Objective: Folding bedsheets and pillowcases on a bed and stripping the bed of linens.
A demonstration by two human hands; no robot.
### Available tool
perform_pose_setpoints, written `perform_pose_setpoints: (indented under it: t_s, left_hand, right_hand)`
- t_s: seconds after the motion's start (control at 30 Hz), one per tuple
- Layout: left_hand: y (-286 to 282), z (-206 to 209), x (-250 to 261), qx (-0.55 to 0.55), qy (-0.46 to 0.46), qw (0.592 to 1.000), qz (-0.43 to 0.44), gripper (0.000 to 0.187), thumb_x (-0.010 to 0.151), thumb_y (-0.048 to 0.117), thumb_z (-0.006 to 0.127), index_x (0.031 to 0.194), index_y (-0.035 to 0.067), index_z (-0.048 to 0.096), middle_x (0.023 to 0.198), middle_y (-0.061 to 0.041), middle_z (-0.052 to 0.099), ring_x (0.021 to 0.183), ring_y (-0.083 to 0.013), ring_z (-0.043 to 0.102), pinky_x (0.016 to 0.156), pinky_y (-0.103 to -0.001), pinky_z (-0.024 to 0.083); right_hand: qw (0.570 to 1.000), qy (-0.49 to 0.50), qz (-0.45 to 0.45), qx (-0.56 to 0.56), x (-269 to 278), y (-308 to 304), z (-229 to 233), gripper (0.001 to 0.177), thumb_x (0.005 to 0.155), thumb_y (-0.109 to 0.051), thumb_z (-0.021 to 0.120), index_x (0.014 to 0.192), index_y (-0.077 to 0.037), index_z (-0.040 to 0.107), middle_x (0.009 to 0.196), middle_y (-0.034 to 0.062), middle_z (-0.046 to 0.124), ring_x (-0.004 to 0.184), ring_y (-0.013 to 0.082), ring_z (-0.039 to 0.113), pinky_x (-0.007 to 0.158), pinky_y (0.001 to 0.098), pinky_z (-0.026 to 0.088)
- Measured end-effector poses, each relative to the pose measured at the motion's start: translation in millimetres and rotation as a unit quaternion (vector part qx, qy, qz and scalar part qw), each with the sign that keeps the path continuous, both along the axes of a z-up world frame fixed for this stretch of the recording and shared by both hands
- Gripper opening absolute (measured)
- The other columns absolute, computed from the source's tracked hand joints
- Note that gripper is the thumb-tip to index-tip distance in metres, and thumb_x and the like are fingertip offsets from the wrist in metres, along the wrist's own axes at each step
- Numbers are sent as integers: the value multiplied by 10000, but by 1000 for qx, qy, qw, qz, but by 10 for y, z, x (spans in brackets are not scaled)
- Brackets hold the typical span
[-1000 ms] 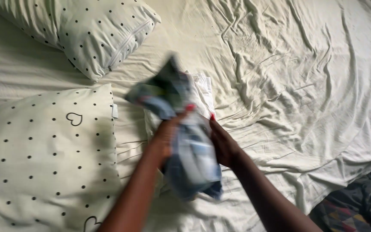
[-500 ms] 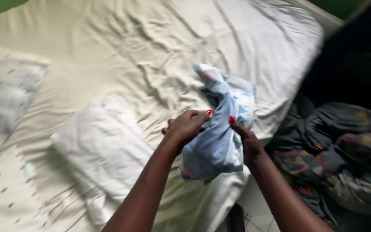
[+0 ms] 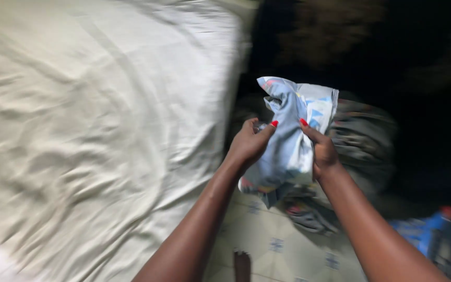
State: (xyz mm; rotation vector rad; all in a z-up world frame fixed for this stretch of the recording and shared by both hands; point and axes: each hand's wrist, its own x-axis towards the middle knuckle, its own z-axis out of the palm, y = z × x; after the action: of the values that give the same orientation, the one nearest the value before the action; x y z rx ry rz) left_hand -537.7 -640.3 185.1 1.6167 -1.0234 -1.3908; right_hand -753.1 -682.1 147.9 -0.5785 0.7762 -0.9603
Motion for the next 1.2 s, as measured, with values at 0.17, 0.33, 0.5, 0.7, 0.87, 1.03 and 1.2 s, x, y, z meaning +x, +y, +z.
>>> perform_pose_setpoints:
  t_s: [0.17, 0.33, 0.5, 0.7, 0.87, 1.03, 1.2]
  left_hand:
    - [-789, 109, -1266, -21, 36, 999, -16, 1008, 852, 594, 614, 1573, -20, 270, 1523, -295, 437, 1413, -384, 472, 1125, -436, 394]
    - [-1392, 43, -2190, -86, 13, 996, -36, 1047, 829, 577, 615, 1586, -16, 203, 1619, -281, 296, 1471, -395, 370, 1151, -431, 341]
    - [-1567, -140, -2522, -113, 22, 990, -81, 1052, 881, 548, 597, 1606, -44, 116, 1623, -316, 273, 1498, -418, 322, 1174, -434, 312]
    - [-1367, -467, -2245, -45, -6, 998, -48, 949, 888, 501, 624, 1585, -15, 238, 1539, -298, 428, 1429, -375, 452, 1137, -402, 388]
    - [-938, -675, -1367, 15, -41, 998, 42, 688, 896, 390, 603, 1473, 37, 484, 1298, -184, 692, 1133, -269, 693, 937, -361, 534]
    - [-233, -681, -88, 6, 61, 980, 187, 510, 917, 277, 591, 1357, 21, 615, 1159, -119, 738, 972, -179, 698, 809, -309, 554]
    - [898, -429, 1392, 45, 116, 939, 321, 427, 925, 261, 587, 1310, 75, 596, 1199, -40, 664, 946, -155, 665, 760, -324, 545]
  right_hand:
    - [987, 80, -136, -16, -1082, -741, 329, 463, 970, -256, 625, 1391, -74, 560, 1275, 105, 682, 1161, 249, 680, 1039, 433, 539]
    - [974, 63, -217, 2, -1909, -1274, 182, 648, 911, -408, 694, 1451, -88, 534, 1390, 108, 620, 1281, 275, 610, 1103, 465, 478]
    - [903, 158, -336, 218, -2401, -1407, -415, 1015, 955, -505, 746, 1628, -138, 80, 1680, 172, 97, 1564, 400, 104, 1285, 532, 101]
    - [962, 146, -173, 153, -1877, -1071, -410, 767, 835, -405, 673, 1518, -176, 407, 1516, 147, 494, 1340, 369, 532, 1101, 478, 432]
    - [989, 74, -55, 112, -818, -753, -364, 580, 906, -356, 687, 1396, -89, 530, 1317, 124, 617, 1074, 269, 637, 912, 419, 519]
    - [991, 43, 69, 103, 633, -144, 75, 502, 902, -349, 661, 1339, -111, 588, 1244, 103, 673, 1013, 235, 676, 903, 396, 539]
    - [973, 99, 203, 42, 2164, 603, 164, 513, 950, -372, 603, 1388, -106, 569, 1264, 94, 675, 1049, 198, 666, 923, 365, 536]
